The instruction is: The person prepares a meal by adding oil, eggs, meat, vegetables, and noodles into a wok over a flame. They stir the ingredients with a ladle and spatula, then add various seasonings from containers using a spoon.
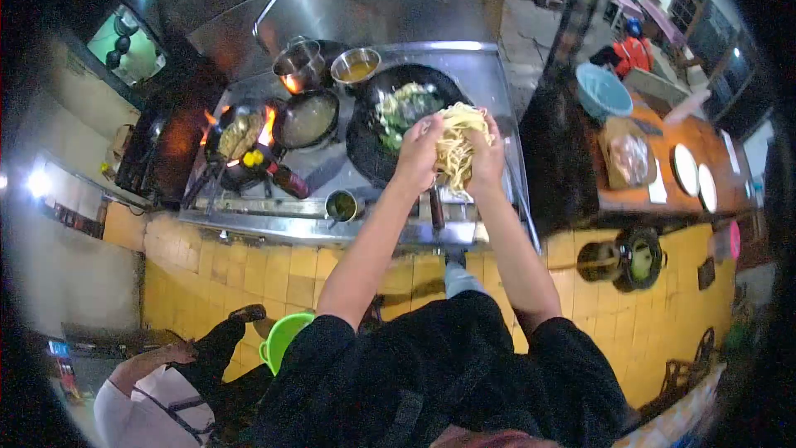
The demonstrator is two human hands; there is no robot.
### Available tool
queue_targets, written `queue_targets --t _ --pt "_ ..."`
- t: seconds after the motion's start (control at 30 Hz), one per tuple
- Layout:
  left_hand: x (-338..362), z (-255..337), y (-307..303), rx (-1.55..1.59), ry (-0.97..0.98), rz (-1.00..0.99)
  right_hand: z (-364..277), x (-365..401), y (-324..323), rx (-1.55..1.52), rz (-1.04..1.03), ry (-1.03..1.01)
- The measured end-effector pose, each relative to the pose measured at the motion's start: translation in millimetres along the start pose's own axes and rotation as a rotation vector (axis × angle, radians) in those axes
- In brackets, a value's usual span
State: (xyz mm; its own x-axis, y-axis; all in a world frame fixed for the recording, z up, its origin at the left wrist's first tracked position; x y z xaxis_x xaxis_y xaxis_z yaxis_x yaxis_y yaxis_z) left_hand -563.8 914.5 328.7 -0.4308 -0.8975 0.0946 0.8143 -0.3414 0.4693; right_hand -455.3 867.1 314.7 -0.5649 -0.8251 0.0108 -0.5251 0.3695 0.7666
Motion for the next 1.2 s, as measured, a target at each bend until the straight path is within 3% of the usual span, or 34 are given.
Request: queue_targets --t 0.07,0.13,0.23,0.27,0.33,0.4,0.47,0.53,0.57,0.6,0.67,0.7,0.8,0.87,0.93,0.97,1.07,1.1,1.13,1.2 --pt "-36.5 12.6 -9.3 0.041 0.023 -0.05 20.4 -42.8 4.6 -0.047 -0.021 0.04" --pt "-65.2 24.2 -9.8 0.083 -0.028 -0.092 29.2 -88.4 11.3 0.076 -0.062 -0.046" --pt "-101.1 46.0 -24.7 -0.037 0.062 -0.092 50.1 -129.0 27.3 0.159 -0.067 0.014" --pt "-113.1 48.9 -42.3 -0.053 0.035 0.015 58.1 -139.8 27.0 0.251 -0.04 0.006" --pt "-134.2 61.9 -66.3 -0.096 0.094 0.103 72.0 -166.3 35.8 0.409 -0.169 -0.128" --pt "-148.0 70.1 -78.0 -0.144 0.149 0.064 77.9 -175.4 47.9 0.479 -0.265 -0.279" --pt "-168.3 59.9 -102.0 -0.293 0.115 0.117 110.3 -187.8 49.5 0.72 -0.525 -0.444" --pt "-185.9 38.4 -128.8 -0.521 0.075 0.218 160.1 -199.4 32.0 1.535 -0.538 -0.237" --pt "-201.4 19.9 -151.7 -0.78 0.047 0.238 168.8 -198.6 31.1 1.837 -0.692 -0.218" --pt "-203.1 9.5 -162.2 -0.926 -0.019 0.297 167.6 -202.8 26.2 1.841 -0.678 -0.217" --pt "-211.5 -23.8 -189.4 -0.712 -0.156 0.327 157.5 -216.1 13.1 1.487 -0.522 -0.136" --pt "-213.5 -31.6 -196.2 -0.701 -0.159 0.32 135.2 -210.2 17.1 1.387 -0.378 -0.212" --pt "-215.3 -35.5 -212.9 -0.43 -0.146 0.37 138.5 -207.1 26.1 1.509 -0.542 -0.275" --pt "-218.7 -26.9 -196.4 -0.264 -0.145 0.209 153.7 -208.7 26.3 1.499 -0.629 -0.324" --pt "-209.6 -10.4 -172.3 -0.227 -0.164 0.185 172.3 -211.9 10.8 1.183 -0.443 0.091" --pt "-205.7 -4.6 -158.2 -0.188 -0.179 0.132 168.0 -178.1 23.0 0.64 -0.239 0.658" --pt "-205.5 3.3 -140.8 -0.214 -0.18 -0.005 159.7 -173.4 52.4 0.654 -0.337 0.53" --pt "-203.6 17.8 -136.7 -0.506 -0.06 -0.015 160.9 -187.8 63.2 0.648 -0.426 0.333" --pt "-199.8 31.0 -130.2 -0.797 0.062 -0.025 165.9 -199.1 49.3 0.566 -0.328 0.328" --pt "-201.1 34.8 -131.5 -0.75 0.037 -0.047 164.1 -201.2 63.5 0.576 -0.397 0.366"
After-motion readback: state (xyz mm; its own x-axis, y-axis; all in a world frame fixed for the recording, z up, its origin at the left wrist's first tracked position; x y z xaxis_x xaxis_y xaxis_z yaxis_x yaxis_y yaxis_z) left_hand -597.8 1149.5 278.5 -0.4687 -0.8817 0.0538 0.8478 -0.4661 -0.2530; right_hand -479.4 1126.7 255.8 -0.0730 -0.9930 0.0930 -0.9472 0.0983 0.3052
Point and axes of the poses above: each hand's wrist, its own x-axis away from the middle knuckle, its own y-axis out of the palm, z = x × y, the point moved 9 cm from there along -x, towards the middle knuckle, and after that the axes turned 6 degrees about -x, right-handed, at the moved point
